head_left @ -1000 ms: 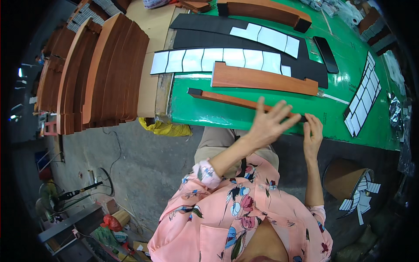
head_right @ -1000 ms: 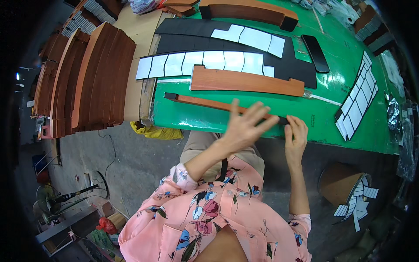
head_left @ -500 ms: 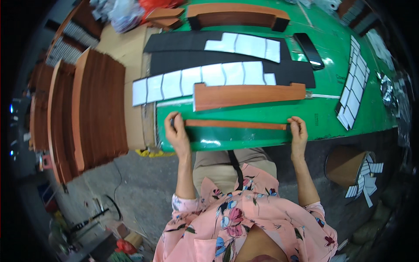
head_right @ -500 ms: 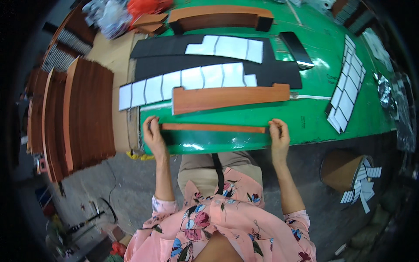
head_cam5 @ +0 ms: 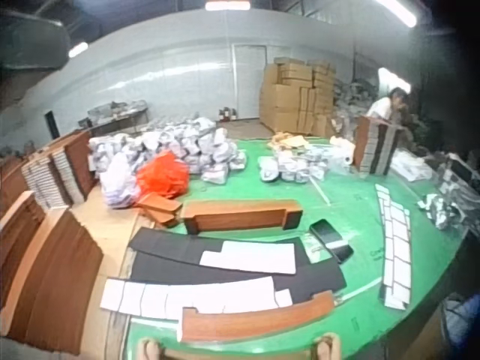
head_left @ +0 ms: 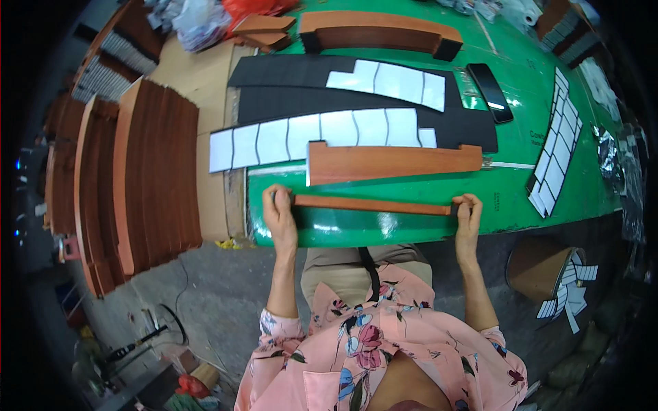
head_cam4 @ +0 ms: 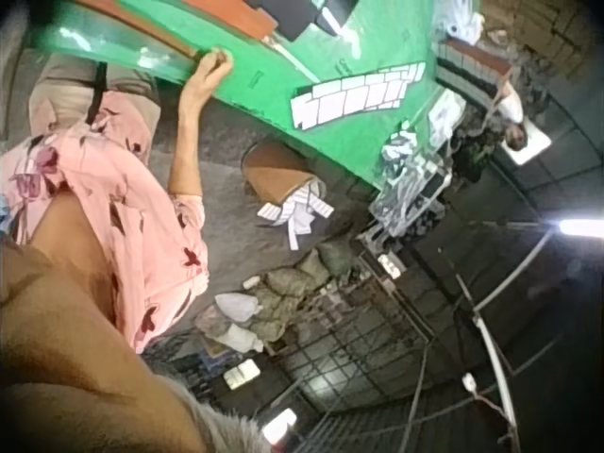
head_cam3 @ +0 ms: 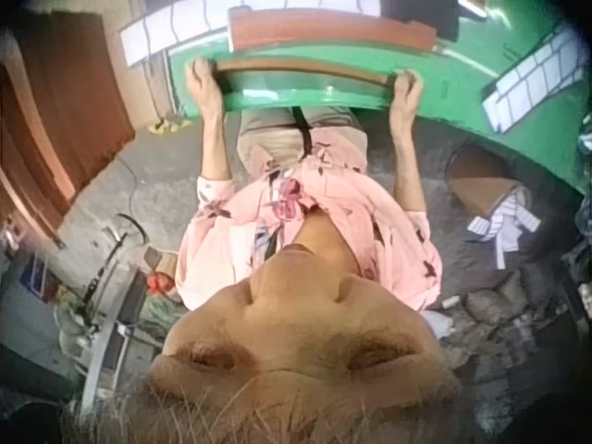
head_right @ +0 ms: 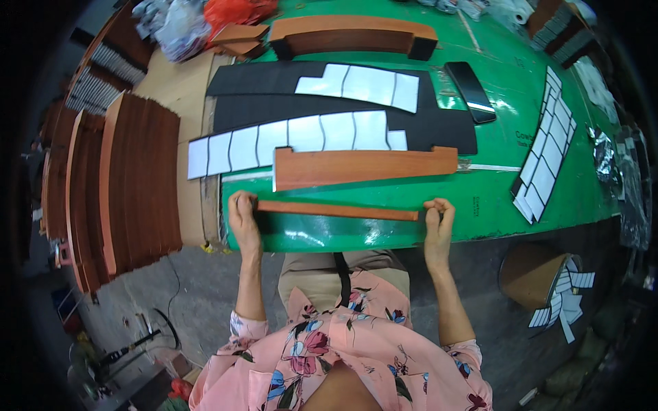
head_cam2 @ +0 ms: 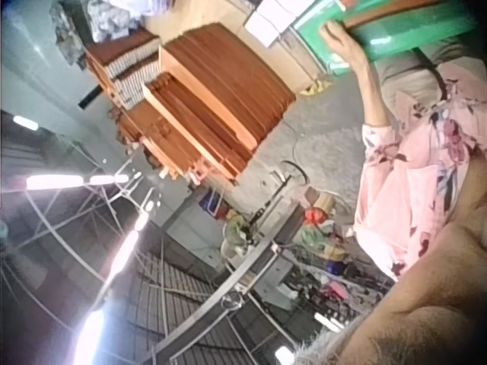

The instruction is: Applying black rectangular adhesive pads to wooden furniture slats.

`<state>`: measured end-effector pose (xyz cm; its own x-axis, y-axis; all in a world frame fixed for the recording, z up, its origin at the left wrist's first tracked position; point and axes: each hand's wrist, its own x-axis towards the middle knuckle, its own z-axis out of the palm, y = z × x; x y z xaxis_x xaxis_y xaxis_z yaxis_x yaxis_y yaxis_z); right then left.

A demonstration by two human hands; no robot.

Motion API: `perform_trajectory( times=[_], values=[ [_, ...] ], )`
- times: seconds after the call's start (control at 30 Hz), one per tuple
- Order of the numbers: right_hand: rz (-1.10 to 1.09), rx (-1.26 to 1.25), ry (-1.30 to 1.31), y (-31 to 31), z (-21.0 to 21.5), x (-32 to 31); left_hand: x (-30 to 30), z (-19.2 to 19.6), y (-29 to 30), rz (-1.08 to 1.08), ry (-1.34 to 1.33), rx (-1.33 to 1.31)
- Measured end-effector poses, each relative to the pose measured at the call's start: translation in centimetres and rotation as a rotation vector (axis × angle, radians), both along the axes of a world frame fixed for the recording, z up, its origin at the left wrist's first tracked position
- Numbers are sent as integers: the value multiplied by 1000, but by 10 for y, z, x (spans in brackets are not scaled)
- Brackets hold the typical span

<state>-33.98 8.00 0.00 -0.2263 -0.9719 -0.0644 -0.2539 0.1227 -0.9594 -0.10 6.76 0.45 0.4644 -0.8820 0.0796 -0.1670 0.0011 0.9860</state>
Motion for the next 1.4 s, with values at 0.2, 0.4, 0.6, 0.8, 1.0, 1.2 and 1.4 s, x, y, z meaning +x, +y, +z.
perform_trajectory(
  times=[0.2,0.4,0.6,0.8,1.0,1.2,1.4],
  values=[
    [116,-19,-176,5,5,-16,13,-4,20,-109,-62,-53],
    [6,-108,-46,-22,6,-35,8,-6,11,-91,117,22],
    [-23,-297,424,-111,3,-58,-7,4,-51,7,-612,8],
    [76,-161,811,-125,-26,-85,-13,45,-49,-11,-825,185],
    [8,-217,557,-123,-40,-86,89,119,23,414,-1226,-150],
    [-51,-279,477,-118,-40,-79,183,187,33,719,-1663,249],
    [-51,-312,458,-90,0,-52,199,184,46,540,-1342,405]
  ],
)
